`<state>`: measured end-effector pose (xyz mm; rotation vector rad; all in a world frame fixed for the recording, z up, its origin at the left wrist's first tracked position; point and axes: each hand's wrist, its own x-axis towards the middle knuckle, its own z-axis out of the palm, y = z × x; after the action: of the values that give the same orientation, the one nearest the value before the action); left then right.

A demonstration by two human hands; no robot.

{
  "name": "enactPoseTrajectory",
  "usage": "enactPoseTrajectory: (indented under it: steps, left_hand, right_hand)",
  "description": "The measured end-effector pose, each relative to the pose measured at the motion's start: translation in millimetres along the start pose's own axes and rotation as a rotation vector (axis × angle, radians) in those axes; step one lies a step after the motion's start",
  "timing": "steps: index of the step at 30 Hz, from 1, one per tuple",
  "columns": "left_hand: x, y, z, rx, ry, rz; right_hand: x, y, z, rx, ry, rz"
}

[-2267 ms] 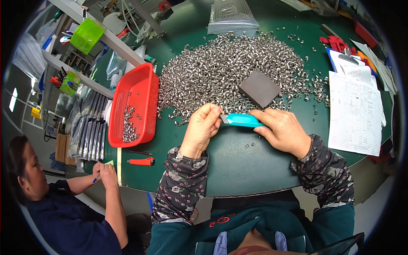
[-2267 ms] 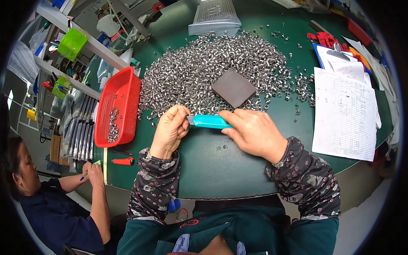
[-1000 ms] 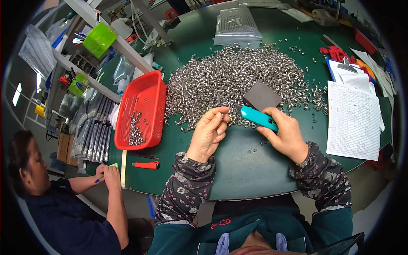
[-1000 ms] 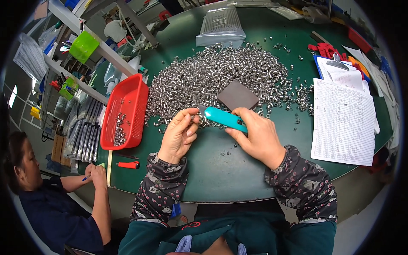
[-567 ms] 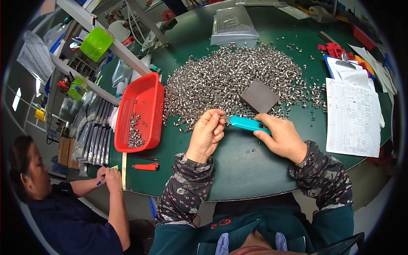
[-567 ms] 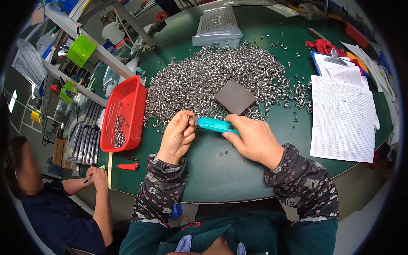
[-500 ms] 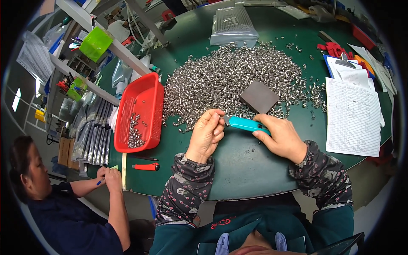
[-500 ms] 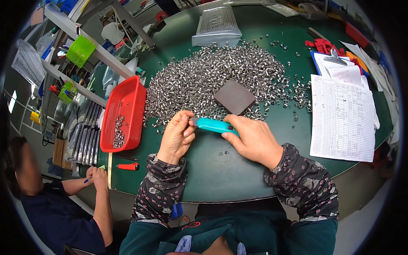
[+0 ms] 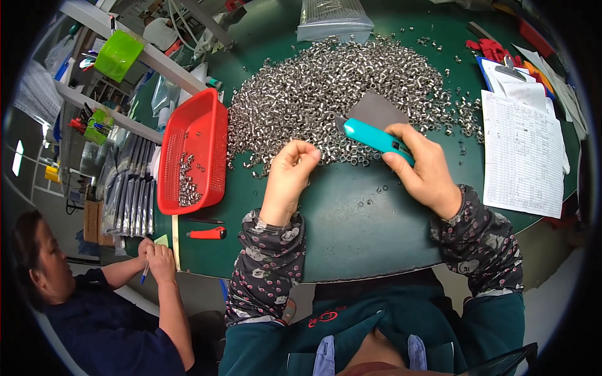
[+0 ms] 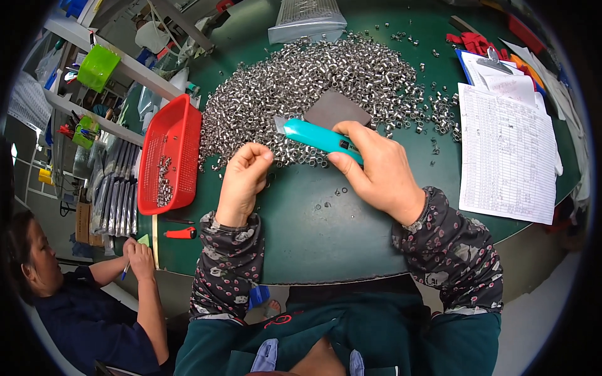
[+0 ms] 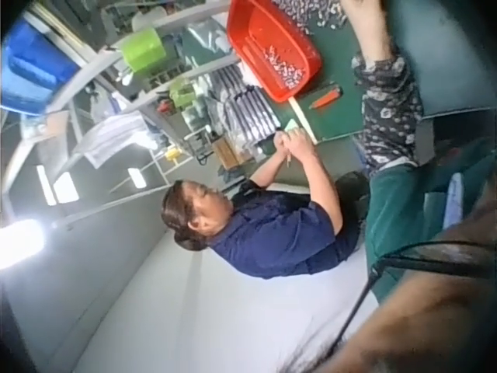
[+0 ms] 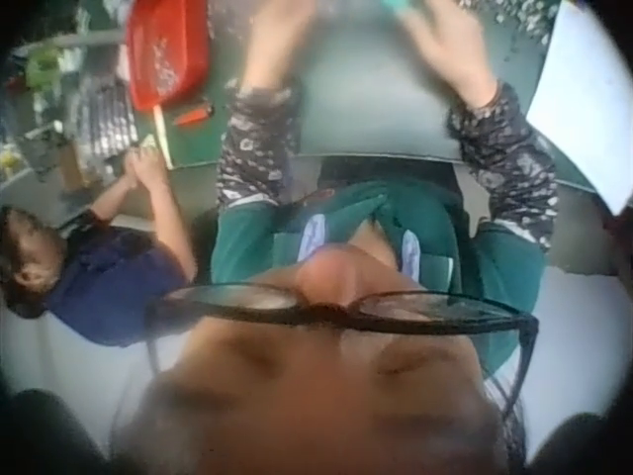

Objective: Individually cleaning small metal hardware components using a handheld electronic tool at a workbench.

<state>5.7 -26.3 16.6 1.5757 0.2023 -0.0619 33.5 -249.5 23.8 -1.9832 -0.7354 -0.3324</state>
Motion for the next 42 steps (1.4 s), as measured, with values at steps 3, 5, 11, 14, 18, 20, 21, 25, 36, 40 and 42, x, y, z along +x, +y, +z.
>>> enactPoseTrajectory:
  steps: [3, 5, 11, 14, 18, 20, 21, 25, 36, 40, 42]
  left_hand:
    - [1, -7, 4, 0.695, 0.170, 0.225]
    - [0, -5, 10, 0.768, 0.174, 0.303]
    - [3, -8, 17, 0.931, 0.182, 0.397]
    - [4, -8, 17, 0.934, 0.156, 0.388]
    - [7, -9, 8, 0.565, 0.080, 0.293]
    - [5, 0, -1, -0.052, -0.057, 0.019]
    - [5, -1, -2, -0.050, -0.055, 0.028]
    - [4, -3, -5, -0.575, -0.317, 0.005]
    - [4, -4, -4, -0.595, -0.302, 0.020]
    - [3, -3, -2, -0.561, -0.279, 0.024]
    - [3, -4, -1, -0.559, -0.278, 0.015]
  right_hand:
    - [0, 0, 2, -0.007, -0.025, 0.002]
    - [0, -1, 1, -0.012, -0.015, -0.011]
    - [1, 0, 2, -0.026, -0.030, -0.029]
    - [1, 0, 2, -0.033, -0.034, -0.035]
    - [1, -1, 3, -0.046, -0.025, -0.046]
    - [1, -2, 1, -0.050, -0.047, -0.040]
    - [1, -3, 0, -0.053, -0.072, -0.029]
    - [-1, -6, 2, -0.050, -0.118, -0.019]
    - [-2, -4, 4, -0.066, -0.244, -0.024]
    - [-2, -4, 4, -0.050, -0.269, -0.017]
    - [-3, -4, 4, -0.045, -0.276, -0.012]
